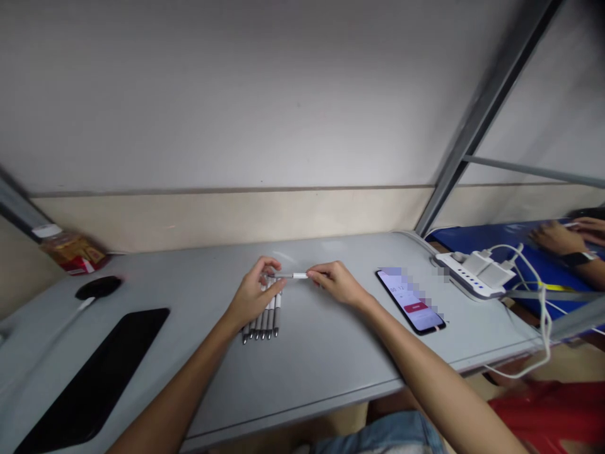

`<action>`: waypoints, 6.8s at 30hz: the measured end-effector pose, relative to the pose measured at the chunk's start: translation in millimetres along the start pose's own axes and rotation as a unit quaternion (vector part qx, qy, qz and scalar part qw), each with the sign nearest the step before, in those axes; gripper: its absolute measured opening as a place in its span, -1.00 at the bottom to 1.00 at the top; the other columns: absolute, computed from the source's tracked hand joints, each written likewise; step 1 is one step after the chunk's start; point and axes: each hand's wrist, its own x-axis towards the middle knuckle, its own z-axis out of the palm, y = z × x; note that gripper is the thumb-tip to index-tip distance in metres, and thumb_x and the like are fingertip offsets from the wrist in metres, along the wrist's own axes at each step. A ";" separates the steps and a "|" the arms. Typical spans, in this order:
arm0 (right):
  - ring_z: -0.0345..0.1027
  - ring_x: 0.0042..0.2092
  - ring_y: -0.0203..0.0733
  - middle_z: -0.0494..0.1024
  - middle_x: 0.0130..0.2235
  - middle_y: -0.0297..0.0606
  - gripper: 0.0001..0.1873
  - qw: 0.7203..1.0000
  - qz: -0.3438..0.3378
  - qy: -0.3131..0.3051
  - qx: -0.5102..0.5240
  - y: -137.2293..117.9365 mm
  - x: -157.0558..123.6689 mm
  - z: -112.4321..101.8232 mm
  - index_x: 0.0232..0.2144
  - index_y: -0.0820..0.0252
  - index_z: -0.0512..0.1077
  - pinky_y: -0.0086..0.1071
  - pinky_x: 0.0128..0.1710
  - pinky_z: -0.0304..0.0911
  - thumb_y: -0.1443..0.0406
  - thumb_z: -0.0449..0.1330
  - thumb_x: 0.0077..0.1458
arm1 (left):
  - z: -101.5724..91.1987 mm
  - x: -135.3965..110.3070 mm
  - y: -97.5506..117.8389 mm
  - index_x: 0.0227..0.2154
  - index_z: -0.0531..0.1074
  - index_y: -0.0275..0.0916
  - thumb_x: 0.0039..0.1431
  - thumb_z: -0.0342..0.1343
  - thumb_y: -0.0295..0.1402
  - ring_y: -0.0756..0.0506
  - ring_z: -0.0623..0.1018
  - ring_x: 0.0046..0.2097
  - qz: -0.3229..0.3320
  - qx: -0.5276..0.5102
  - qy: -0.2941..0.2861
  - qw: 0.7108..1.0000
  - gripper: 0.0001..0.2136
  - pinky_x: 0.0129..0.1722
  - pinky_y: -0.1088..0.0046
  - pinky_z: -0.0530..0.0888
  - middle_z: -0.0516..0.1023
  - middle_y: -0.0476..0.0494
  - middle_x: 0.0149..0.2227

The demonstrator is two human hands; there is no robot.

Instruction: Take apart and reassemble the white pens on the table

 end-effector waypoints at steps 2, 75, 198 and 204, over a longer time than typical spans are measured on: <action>0.06 -0.48 -0.37 0.27 -0.55 -0.40 -0.63 1.000 -0.010 0.005 -0.002 -1.4 -0.3 -0.3 -0.53 0.25 0.36 -0.47 -0.43 -0.03 0.18 0.01 0.23 | -0.7 -0.3 1.3 -0.27 0.39 -0.21 0.20 -0.02 -0.18 0.00 0.41 -0.38 -0.030 0.016 -0.030 0.999 -0.78 -0.38 0.49 0.32 0.43 -0.01 -0.40; -0.18 -0.64 -0.45 0.12 -0.57 -0.54 -0.71 0.788 0.160 0.098 0.587 5.7 5.0 -14.3 -0.13 -0.04 0.21 -0.59 -0.70 -0.30 0.20 0.17 0.10 | 12.4 -13.9 3.6 -0.34 0.48 -0.11 0.17 0.02 -0.17 -0.16 0.32 -0.16 0.082 0.320 -0.133 0.934 -0.81 -0.10 0.19 0.06 0.48 -0.06 -0.36; 0.30 -0.29 -0.27 0.46 -0.25 -0.26 -0.67 0.994 0.028 0.038 0.094 6.6 -0.5 2.4 -0.15 0.18 0.39 -0.42 -0.32 0.21 0.25 0.25 -0.01 | 3.8 -7.7 1.5 -0.25 0.33 -0.17 0.34 -0.20 -0.27 -0.09 0.38 -0.21 0.084 0.288 -0.081 0.950 -0.78 -0.15 0.32 0.16 0.45 -0.01 -0.33; 0.29 -0.24 -0.24 0.43 -0.21 -0.25 -0.69 0.996 -0.017 0.072 0.042 4.1 -0.9 7.3 -0.16 0.16 0.41 -0.42 -0.30 0.19 0.37 0.25 -0.04 | 5.8 -8.3 3.7 -0.22 0.34 -0.15 0.33 -0.21 -0.27 -0.10 0.39 -0.20 0.090 0.292 -0.090 0.948 -0.78 -0.17 0.32 0.17 0.47 -0.03 -0.31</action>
